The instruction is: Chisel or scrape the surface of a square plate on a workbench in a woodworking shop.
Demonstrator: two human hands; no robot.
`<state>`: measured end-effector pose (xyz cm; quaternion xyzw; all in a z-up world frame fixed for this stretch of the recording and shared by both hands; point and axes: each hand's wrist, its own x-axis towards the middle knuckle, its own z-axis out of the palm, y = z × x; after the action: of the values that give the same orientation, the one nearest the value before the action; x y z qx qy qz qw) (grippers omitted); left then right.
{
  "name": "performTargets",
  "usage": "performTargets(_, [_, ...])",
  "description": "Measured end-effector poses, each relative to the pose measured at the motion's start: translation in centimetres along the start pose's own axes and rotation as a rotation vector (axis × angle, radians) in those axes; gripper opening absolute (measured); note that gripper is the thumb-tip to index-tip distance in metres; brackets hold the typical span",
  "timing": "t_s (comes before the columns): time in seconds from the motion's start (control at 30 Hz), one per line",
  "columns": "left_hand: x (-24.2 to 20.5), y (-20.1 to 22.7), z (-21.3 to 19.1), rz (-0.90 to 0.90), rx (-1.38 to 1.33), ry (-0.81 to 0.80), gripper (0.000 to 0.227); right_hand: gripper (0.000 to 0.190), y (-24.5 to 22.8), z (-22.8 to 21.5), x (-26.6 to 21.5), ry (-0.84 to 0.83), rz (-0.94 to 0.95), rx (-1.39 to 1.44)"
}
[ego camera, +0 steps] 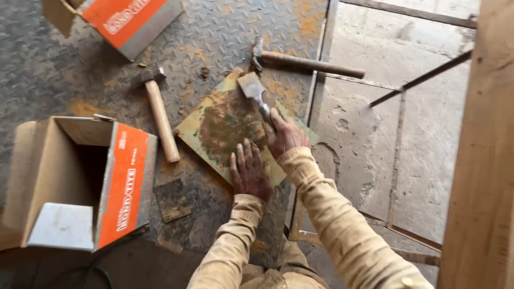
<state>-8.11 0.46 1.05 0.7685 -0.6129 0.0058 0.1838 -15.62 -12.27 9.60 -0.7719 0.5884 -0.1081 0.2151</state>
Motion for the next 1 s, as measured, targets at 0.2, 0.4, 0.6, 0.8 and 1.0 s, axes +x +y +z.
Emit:
performTargets(0.2, [0.1, 0.2, 0.4, -0.014, -0.011, 0.007, 0.064, 0.052, 3.5, -0.8, -10.9, -0.119, 0.121, -0.043])
performTargets(0.4, [-0.1, 0.2, 0.7, -0.005, -0.035, 0.023, 0.063, 0.043, 1.5, 2.3, -1.2, -0.073, -0.039, 0.033])
performTargets(0.6, [0.7, 0.1, 0.8, 0.001, -0.052, 0.048, 0.063, 0.05, 2.3, 0.0, -5.5, -0.112, -0.044, 0.045])
performTargets(0.8, [1.0, 0.0, 0.9, -0.015, -0.04, 0.01, 0.066, 0.054, 4.5, 3.7, -5.9, -0.004, -0.122, 0.034])
performTargets(1.0, [0.7, 0.3, -1.2, -0.024, -0.046, -0.087, 0.068, 0.033, -4.5, 1.5, 7.1, -0.106, -0.026, -0.018])
